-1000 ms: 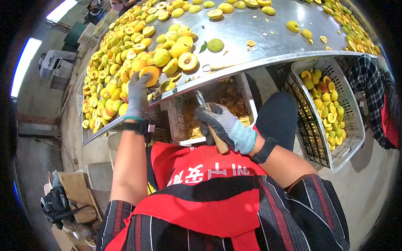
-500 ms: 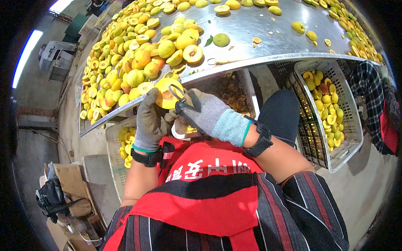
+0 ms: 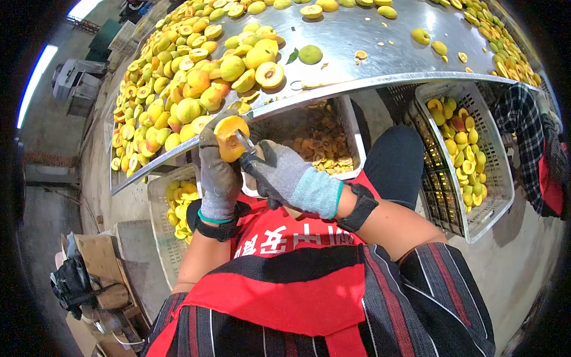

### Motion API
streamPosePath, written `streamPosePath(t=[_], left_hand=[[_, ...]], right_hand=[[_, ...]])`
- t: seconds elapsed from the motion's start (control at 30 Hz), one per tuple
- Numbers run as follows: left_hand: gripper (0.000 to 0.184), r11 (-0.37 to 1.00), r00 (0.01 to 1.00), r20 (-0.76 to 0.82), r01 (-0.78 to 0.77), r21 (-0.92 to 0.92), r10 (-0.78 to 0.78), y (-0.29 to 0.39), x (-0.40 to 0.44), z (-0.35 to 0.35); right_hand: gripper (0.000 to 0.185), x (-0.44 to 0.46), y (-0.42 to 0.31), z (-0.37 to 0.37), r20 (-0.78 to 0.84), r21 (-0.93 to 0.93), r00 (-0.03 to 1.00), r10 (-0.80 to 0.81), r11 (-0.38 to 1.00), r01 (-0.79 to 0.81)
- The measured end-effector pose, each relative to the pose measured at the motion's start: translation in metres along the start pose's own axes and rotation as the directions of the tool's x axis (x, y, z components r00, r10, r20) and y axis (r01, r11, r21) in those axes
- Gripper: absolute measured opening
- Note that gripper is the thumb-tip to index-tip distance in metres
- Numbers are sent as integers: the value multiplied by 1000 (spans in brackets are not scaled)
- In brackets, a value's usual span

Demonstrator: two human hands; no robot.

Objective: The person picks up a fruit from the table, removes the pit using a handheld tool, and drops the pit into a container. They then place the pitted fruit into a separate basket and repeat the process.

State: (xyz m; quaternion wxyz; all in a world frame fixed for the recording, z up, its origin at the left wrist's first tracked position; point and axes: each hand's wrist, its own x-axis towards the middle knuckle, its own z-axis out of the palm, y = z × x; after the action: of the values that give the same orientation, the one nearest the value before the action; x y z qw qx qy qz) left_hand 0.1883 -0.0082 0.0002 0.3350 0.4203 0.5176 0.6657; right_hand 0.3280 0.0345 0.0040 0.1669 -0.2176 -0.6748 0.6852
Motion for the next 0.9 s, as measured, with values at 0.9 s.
streamPosePath(t=[0.9], left_hand=[[29,907,954,265,-233,350,143,3,8,-13]], right_hand=[[32,10,1,10,-106,-524,933,-342,817,240]])
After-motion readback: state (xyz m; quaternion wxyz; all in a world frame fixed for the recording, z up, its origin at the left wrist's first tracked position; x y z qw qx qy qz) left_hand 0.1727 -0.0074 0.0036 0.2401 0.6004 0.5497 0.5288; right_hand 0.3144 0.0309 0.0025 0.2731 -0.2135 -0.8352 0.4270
